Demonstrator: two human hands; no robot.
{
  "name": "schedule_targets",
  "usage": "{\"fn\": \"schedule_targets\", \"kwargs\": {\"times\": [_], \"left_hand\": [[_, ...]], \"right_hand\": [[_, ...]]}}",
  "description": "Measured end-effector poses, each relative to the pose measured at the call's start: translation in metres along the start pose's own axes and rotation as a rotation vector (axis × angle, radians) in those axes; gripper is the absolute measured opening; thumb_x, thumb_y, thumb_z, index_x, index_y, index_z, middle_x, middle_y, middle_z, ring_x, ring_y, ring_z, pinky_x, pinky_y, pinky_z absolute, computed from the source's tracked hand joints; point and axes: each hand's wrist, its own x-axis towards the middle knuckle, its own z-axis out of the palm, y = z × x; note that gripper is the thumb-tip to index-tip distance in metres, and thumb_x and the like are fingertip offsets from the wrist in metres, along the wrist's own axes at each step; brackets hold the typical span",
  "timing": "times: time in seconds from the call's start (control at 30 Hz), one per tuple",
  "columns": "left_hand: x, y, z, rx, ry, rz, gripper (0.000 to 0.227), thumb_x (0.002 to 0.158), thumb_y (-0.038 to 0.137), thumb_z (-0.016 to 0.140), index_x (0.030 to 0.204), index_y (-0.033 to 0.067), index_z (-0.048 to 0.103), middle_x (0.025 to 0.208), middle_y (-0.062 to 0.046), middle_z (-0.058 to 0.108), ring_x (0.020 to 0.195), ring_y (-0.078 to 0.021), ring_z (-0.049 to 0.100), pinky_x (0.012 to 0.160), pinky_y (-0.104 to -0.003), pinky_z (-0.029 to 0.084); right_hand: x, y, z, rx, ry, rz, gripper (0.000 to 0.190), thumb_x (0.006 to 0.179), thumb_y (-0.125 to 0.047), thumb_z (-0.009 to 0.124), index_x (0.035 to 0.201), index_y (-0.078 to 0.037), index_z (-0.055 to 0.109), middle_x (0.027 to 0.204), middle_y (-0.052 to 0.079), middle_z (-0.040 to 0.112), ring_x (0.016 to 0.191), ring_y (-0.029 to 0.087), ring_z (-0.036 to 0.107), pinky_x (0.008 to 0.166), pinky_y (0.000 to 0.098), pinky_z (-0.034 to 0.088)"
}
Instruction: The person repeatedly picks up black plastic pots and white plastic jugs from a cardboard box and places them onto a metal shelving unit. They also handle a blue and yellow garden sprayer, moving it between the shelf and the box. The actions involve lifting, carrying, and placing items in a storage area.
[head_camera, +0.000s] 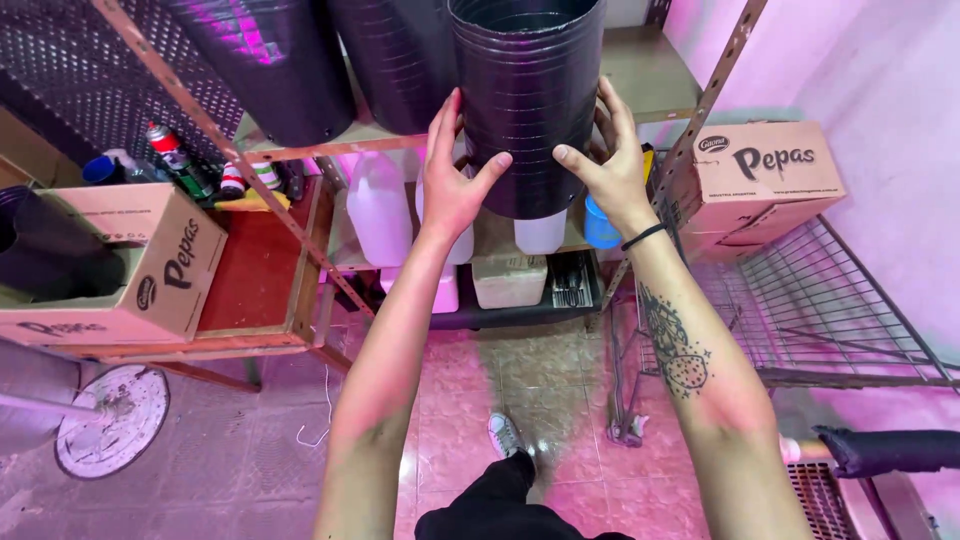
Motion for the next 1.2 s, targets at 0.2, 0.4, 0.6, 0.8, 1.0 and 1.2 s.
{"fn": "schedule_targets", "kwargs": {"times": [0.2, 0.4, 0.6, 0.8, 1.0, 1.2], "left_hand": [[0.041, -0.066, 0.031, 0.075, -0.003, 0.048, 0.105, 0.108, 0.05, 0.099, 0.189, 0.0176, 0.042, 0.195, -0.015, 0.047, 0.184, -0.0331, 0.046, 0.154, -0.05, 0.04], [0.075, -0.072, 0.045, -0.031, 0.047, 0.034, 0.097, 0.111, 0.045, 0.099, 0.188, 0.0201, 0.045, 0.189, -0.015, 0.052, 0.171, -0.0328, 0.063, 0.143, -0.046, 0.06], [0.094, -0.078, 0.04, 0.058, 0.034, 0.166, 0.099, 0.113, 0.049, 0.096, 0.189, 0.0146, 0.043, 0.193, -0.016, 0.048, 0.185, -0.0352, 0.046, 0.157, -0.051, 0.044], [0.106, -0.14, 0.049, 0.044, 0.063, 0.179, 0.108, 0.099, 0.033, 0.113, 0.188, 0.0192, 0.052, 0.188, -0.011, 0.052, 0.178, -0.0368, 0.05, 0.147, -0.053, 0.047], [0.122, -0.165, 0.061, 0.094, 0.07, 0.093, 0.105, 0.101, 0.019, 0.111, 0.188, 0.0239, 0.053, 0.188, -0.009, 0.05, 0.177, -0.0399, 0.051, 0.142, -0.061, 0.052], [0.137, -0.175, 0.079, 0.182, 0.093, 0.019, 0.106, 0.1, 0.018, 0.11, 0.188, 0.0282, 0.052, 0.189, -0.005, 0.049, 0.177, -0.0369, 0.052, 0.136, -0.063, 0.059]], "right_hand": [[0.044, 0.056, -0.019, 0.023, -0.029, 0.063, 0.111, 0.106, -0.034, 0.102, 0.191, -0.016, 0.034, 0.198, 0.008, 0.04, 0.175, 0.028, 0.052, 0.132, 0.0434, 0.055], [0.082, 0.078, -0.027, 0.04, -0.034, 0.02, 0.102, 0.113, -0.046, 0.093, 0.19, -0.012, 0.036, 0.196, 0.014, 0.041, 0.181, 0.039, 0.047, 0.146, 0.0509, 0.049], [0.102, 0.08, -0.029, 0.094, -0.089, -0.019, 0.106, 0.114, -0.039, 0.093, 0.193, -0.012, 0.028, 0.201, 0.014, 0.034, 0.185, 0.034, 0.042, 0.145, 0.0489, 0.05], [0.11, 0.12, -0.027, -0.042, -0.08, 0.076, 0.116, 0.109, -0.017, 0.1, 0.199, -0.023, 0.028, 0.201, 0.021, 0.022, 0.18, 0.068, 0.017, 0.139, 0.0901, 0.03], [0.132, 0.135, -0.021, -0.163, -0.055, 0.164, 0.111, 0.114, -0.014, 0.095, 0.199, -0.031, 0.026, 0.203, 0.017, 0.024, 0.182, 0.061, 0.024, 0.139, 0.0876, 0.035], [0.159, 0.142, -0.015, -0.187, -0.043, 0.236, 0.105, 0.115, -0.015, 0.087, 0.198, -0.034, 0.025, 0.204, 0.017, 0.026, 0.182, 0.059, 0.028, 0.14, 0.0841, 0.039]]}}
